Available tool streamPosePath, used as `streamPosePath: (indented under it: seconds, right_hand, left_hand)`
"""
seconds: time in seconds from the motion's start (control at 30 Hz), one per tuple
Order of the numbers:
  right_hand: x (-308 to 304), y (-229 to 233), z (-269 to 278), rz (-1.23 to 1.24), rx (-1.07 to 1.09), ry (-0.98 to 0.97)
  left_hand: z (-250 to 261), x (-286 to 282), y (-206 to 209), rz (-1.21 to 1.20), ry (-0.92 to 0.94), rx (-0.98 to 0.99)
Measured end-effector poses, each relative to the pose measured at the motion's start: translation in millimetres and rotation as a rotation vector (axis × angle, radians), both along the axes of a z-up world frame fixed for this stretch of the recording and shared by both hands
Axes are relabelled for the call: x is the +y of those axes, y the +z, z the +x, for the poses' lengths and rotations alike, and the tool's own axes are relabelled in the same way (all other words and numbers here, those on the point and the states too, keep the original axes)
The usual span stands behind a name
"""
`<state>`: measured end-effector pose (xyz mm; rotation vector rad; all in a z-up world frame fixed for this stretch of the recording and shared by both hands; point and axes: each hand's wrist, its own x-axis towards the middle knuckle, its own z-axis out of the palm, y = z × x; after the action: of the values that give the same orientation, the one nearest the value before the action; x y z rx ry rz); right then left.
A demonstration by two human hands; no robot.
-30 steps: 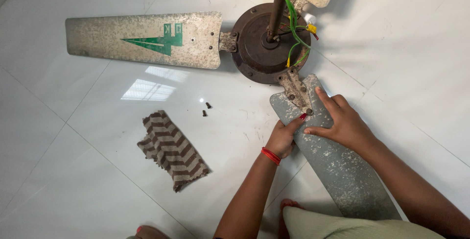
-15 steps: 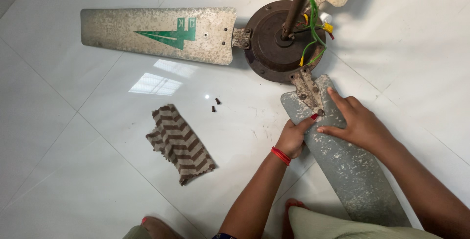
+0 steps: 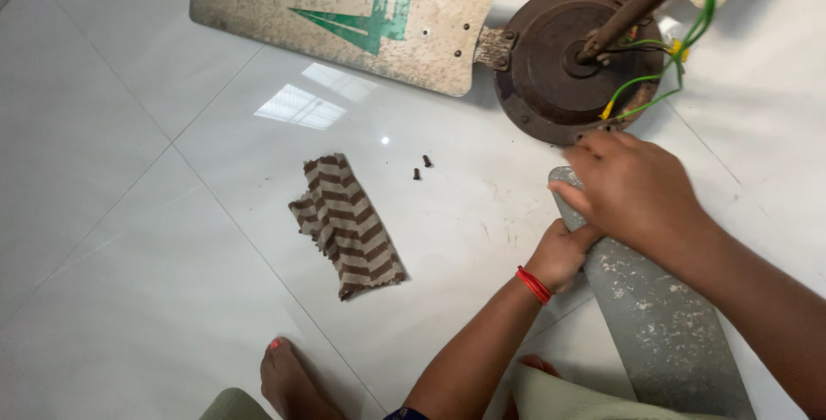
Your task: The person attaches a fan blade to the motor hub using screws and then wipes the blades with a cloth. The person handles the fan blades, motor hub, and screws while sitting on a tiled floor.
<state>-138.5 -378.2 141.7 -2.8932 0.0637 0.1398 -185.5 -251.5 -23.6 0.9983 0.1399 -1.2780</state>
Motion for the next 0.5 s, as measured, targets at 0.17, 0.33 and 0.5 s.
streamPosePath:
  seconds: [0.17,0.33,0.5]
  right_hand:
    - [51.2,-46.4,55.8,0.186,-0.071,0.301]
    - [92.6,-105.9,90.2,0.374,-0.217,0.425]
    - [108.5,-135.4,109.0,0.328,-0.206,0.405]
  left_hand:
    - [-5.9,-0.2,-20.3,-0.016,0.009,-0.328]
    - [-7.7,-1.8,-20.7,-0.084,0.011,-0.295]
    - [3.4,-2.4,-1.7,0.015,-0.071,-0.291]
